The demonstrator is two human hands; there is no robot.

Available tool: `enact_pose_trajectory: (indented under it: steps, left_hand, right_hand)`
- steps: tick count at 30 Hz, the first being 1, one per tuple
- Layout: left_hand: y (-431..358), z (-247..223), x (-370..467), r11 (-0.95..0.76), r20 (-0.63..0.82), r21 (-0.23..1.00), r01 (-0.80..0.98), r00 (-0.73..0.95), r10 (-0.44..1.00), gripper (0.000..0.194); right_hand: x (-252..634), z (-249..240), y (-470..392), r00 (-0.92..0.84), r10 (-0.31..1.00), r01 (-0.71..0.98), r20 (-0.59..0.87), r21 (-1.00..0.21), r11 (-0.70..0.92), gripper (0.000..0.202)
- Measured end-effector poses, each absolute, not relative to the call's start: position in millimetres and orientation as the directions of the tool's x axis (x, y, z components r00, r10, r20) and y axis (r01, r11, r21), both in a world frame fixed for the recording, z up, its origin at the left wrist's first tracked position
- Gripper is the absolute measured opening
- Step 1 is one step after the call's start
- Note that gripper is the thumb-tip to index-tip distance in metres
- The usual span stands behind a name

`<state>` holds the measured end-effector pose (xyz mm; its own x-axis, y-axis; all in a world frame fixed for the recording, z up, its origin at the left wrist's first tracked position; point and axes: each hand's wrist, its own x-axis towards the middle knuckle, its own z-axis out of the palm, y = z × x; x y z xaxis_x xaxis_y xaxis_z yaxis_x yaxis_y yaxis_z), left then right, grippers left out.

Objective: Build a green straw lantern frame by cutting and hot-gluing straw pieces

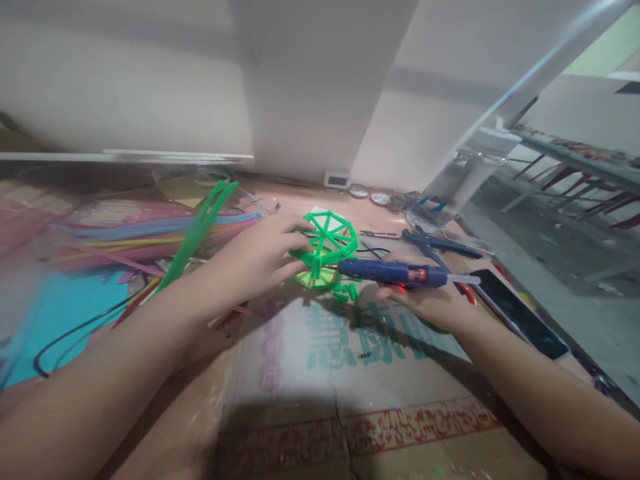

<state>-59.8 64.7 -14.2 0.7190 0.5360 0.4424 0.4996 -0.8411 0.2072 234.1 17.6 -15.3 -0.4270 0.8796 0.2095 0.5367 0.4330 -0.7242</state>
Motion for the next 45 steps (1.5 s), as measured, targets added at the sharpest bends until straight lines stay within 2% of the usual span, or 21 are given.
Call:
enact_pose_trajectory:
  steps: [5, 19, 31, 35, 40, 45]
  left_hand:
    - [65.7, -14.9, -59.5, -0.84, 0.437, 0.201, 0.503, 0.722, 0.537, 0.012]
    - [64.1, -14.2, -60.2, -0.834, 0.432, 0.204, 0.513, 0.717, 0.546, 0.014]
    - [66.3, -15.4, -60.4, -0.842, 0.439, 0.216, 0.493, 0.721, 0.535, 0.012]
    - [66.3, -15.1, -60.4, -0.844, 0.434, 0.2, 0.497, 0.728, 0.531, 0.014]
    - [64.9, -14.0, -60.5, -0.838, 0.428, 0.198, 0.509, 0.724, 0.541, 0.016]
    - [65.6, -15.0, -61.2, -0.838, 0.426, 0.204, 0.506, 0.725, 0.541, 0.014]
  right_hand:
    - [233.5, -16.5, 17.7, -0.426, 0.867, 0.557, 0.258, -0.68, 0.476, 0.041]
    - [233.6, -17.0, 16.8, -0.403, 0.89, 0.537, 0.212, -0.733, 0.418, 0.043]
    - [231.1, -15.0, 16.9, -0.401, 0.881, 0.594, 0.249, -0.662, 0.457, 0.04]
    - [231.1, -15.8, 16.9, -0.394, 0.884, 0.592, 0.25, -0.668, 0.452, 0.042]
    - [230.7, -15.9, 15.8, -0.388, 0.877, 0.629, 0.282, -0.615, 0.476, 0.047]
    - [229.5, -15.0, 15.4, -0.361, 0.89, 0.6, 0.277, -0.662, 0.45, 0.05]
